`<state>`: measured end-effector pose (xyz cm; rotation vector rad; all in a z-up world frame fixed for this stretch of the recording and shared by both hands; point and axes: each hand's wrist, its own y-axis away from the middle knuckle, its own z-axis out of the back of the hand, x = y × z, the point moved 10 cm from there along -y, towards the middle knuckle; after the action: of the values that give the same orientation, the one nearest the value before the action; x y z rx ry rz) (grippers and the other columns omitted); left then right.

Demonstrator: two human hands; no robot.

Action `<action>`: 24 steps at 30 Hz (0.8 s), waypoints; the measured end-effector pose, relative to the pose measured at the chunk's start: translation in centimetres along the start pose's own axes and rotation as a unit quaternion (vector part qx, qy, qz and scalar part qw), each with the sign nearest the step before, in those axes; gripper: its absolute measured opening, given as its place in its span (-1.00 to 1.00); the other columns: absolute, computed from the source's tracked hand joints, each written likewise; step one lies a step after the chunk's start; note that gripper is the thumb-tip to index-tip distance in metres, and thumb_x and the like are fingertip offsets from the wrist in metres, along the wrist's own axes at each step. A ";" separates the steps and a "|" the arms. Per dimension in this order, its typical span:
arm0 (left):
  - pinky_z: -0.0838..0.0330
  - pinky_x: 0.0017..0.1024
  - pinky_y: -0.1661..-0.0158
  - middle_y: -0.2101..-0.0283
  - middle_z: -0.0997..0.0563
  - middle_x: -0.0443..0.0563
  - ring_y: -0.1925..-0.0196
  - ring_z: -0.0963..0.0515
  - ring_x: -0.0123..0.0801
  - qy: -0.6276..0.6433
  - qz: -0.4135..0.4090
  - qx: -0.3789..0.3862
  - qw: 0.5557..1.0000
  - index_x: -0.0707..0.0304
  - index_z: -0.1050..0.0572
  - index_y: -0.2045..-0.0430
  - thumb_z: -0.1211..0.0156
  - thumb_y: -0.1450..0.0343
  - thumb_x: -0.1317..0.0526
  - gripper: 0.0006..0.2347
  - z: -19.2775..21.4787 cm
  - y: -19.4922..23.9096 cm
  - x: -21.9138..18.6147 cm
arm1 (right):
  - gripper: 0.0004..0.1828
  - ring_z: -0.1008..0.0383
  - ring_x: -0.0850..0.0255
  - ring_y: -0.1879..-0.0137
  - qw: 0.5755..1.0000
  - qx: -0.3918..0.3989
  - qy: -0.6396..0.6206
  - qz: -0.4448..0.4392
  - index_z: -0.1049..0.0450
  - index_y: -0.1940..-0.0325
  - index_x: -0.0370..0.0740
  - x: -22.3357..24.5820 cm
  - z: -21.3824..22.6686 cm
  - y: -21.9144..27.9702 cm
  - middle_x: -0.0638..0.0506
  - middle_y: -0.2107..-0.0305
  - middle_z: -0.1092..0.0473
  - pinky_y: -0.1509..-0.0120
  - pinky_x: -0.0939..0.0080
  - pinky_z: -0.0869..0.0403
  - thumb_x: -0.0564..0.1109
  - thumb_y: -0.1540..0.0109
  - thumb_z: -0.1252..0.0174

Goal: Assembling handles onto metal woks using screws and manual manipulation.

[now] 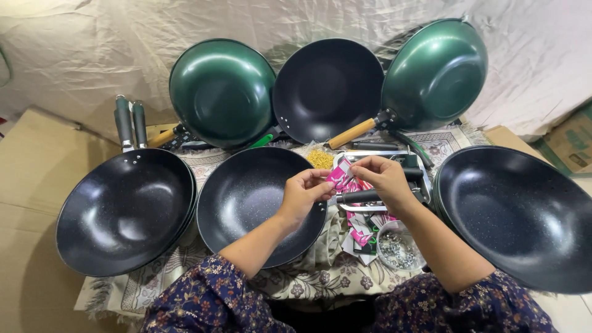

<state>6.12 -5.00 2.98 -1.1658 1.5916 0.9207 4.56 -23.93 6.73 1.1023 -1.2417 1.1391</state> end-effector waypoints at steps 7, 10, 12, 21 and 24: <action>-0.69 -0.45 0.32 0.29 -0.62 0.24 0.36 -0.72 -0.20 -0.016 -0.005 -0.051 0.999 0.45 -0.57 0.10 -0.31 -0.35 0.41 -0.75 1.0 0.0 -0.4 | -0.90 -0.50 0.30 0.21 0.998 -0.043 -0.024 0.038 -0.61 0.28 -0.31 0.9 0.7 0.1 -0.13 0.36 -0.56 0.02 0.26 -0.49 -0.29 -0.12 -0.33; -0.69 -0.41 0.34 0.28 -0.59 0.24 0.39 -0.72 -0.15 -0.026 -0.002 -0.071 0.997 0.45 -0.55 0.07 -0.23 -0.39 0.42 -0.77 1.7 -0.3 -0.4 | -0.92 -0.50 0.30 0.22 0.995 -0.052 -0.052 0.064 -0.56 0.32 -0.31 1.4 1.0 0.0 -0.14 0.35 -0.56 0.03 0.30 -0.48 -0.32 -0.11 -0.31; -0.70 -0.43 0.35 0.26 -0.56 0.25 0.39 -0.72 -0.11 -0.028 0.005 -0.080 0.996 0.44 -0.54 0.05 -0.17 -0.40 0.43 -0.76 2.0 -0.2 -0.4 | -0.93 -0.50 0.29 0.27 0.994 -0.051 -0.071 0.060 -0.47 0.38 -0.31 2.0 0.8 0.4 -0.16 0.40 -0.56 0.06 0.32 -0.49 -0.35 -0.13 -0.25; -0.71 -0.46 0.37 0.27 -0.49 0.20 0.39 -0.70 -0.22 -0.065 -0.046 -0.082 0.994 0.37 -0.54 -0.03 -0.23 -0.31 0.51 -0.63 1.4 0.3 -0.8 | -0.85 -0.53 0.34 0.30 0.998 -0.036 -0.020 0.037 -0.58 0.13 -0.28 1.3 0.4 0.3 -0.08 0.50 -0.54 0.09 0.38 -0.51 -0.21 -0.24 -0.26; -0.71 -0.47 0.38 0.28 -0.50 0.19 0.40 -0.69 -0.25 -0.069 -0.055 -0.085 0.992 0.37 -0.54 -0.03 -0.26 -0.30 0.50 -0.63 1.2 0.6 -1.0 | -0.84 -0.56 0.32 0.28 0.997 -0.037 0.028 0.058 -0.62 0.11 -0.27 0.9 0.1 0.1 -0.09 0.48 -0.55 0.14 0.38 -0.49 -0.21 -0.23 -0.30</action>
<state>5.94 -3.51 3.58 -1.2656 1.3459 1.0559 4.48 -24.03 7.68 0.9468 -1.3070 1.1923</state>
